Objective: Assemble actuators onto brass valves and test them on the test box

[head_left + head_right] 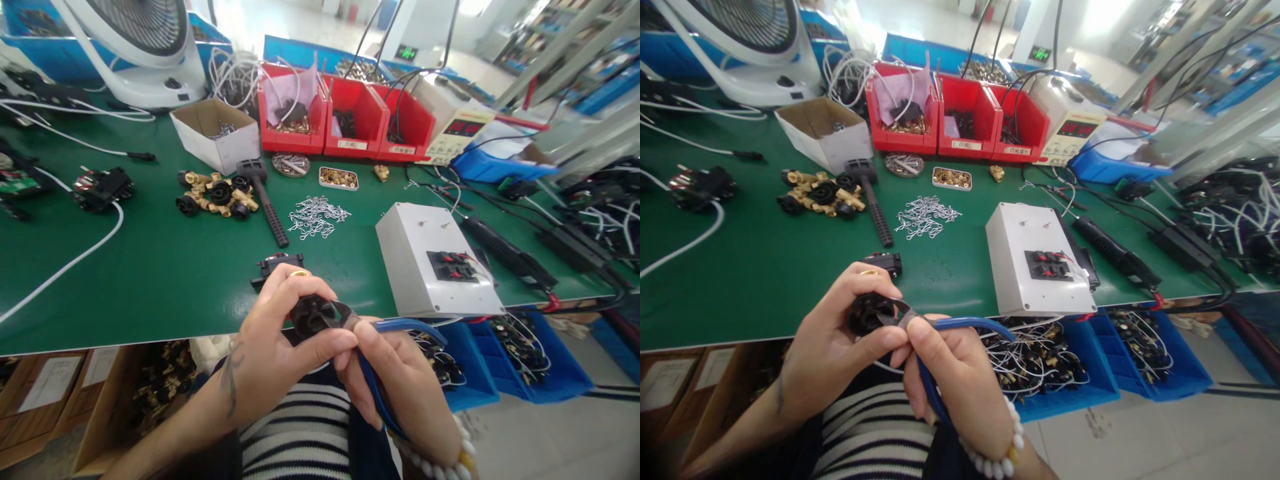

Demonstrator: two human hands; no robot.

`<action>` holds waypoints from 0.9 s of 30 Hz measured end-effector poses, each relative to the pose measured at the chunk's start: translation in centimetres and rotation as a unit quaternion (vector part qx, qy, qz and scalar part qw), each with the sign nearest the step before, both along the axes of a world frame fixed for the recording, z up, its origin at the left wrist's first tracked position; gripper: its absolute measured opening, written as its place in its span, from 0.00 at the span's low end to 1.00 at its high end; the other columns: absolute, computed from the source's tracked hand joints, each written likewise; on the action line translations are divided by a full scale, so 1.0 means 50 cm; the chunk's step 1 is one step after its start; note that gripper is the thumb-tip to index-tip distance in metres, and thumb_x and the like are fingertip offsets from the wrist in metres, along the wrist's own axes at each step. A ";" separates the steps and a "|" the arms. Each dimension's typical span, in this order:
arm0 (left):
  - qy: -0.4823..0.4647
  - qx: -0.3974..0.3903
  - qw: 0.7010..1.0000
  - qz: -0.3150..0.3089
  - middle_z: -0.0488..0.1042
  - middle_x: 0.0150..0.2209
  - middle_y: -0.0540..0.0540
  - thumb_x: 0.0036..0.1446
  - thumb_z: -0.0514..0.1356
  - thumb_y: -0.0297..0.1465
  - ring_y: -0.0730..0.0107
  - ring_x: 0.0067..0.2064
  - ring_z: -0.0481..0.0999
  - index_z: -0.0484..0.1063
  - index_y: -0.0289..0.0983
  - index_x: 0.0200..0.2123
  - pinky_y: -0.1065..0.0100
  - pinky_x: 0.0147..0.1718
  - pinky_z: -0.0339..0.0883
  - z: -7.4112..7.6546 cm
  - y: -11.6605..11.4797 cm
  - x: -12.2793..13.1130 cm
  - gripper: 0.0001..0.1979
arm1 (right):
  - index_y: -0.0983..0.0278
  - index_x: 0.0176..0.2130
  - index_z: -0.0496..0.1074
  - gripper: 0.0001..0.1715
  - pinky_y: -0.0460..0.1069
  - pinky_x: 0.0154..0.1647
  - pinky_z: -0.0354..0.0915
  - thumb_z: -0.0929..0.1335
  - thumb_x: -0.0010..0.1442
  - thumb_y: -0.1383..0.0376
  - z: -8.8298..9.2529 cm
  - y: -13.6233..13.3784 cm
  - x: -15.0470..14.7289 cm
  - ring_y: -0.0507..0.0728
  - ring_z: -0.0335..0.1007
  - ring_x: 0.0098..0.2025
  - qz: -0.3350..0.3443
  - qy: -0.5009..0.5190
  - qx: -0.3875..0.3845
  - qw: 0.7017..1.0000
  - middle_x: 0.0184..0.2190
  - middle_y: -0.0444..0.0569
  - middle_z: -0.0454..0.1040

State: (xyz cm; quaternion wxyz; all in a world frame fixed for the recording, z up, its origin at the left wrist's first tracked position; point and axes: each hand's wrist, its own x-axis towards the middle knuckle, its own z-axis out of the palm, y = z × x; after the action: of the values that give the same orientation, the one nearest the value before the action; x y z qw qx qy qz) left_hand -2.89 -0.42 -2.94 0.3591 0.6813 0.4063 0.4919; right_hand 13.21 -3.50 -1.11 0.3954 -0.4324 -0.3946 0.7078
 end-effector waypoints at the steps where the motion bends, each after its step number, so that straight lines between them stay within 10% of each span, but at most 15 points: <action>1: 0.003 0.002 1.000 0.002 0.70 0.39 0.51 0.60 0.66 0.42 0.71 0.43 0.70 0.71 0.42 0.41 0.72 0.44 0.65 0.001 0.001 0.000 0.12 | 0.66 0.26 0.70 0.30 0.41 0.13 0.45 0.65 0.68 0.47 -0.001 0.000 -0.001 0.44 0.50 0.11 -0.004 0.002 0.004 1.000 0.10 0.39 0.62; 27: 0.002 -0.042 0.999 0.009 0.69 0.40 0.51 0.62 0.65 0.42 0.69 0.44 0.70 0.71 0.43 0.41 0.71 0.44 0.66 -0.005 -0.003 0.002 0.10 | 0.66 0.25 0.71 0.30 0.41 0.18 0.51 0.64 0.70 0.48 -0.008 0.010 -0.005 0.45 0.53 0.14 -0.005 -0.017 0.056 0.998 0.10 0.39 0.62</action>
State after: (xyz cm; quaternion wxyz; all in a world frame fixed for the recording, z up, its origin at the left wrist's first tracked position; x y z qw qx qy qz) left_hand -2.77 -0.55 -3.17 0.3821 0.6625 0.4336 0.4765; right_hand 12.95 -3.00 -1.51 0.4157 -0.4236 -0.4387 0.6748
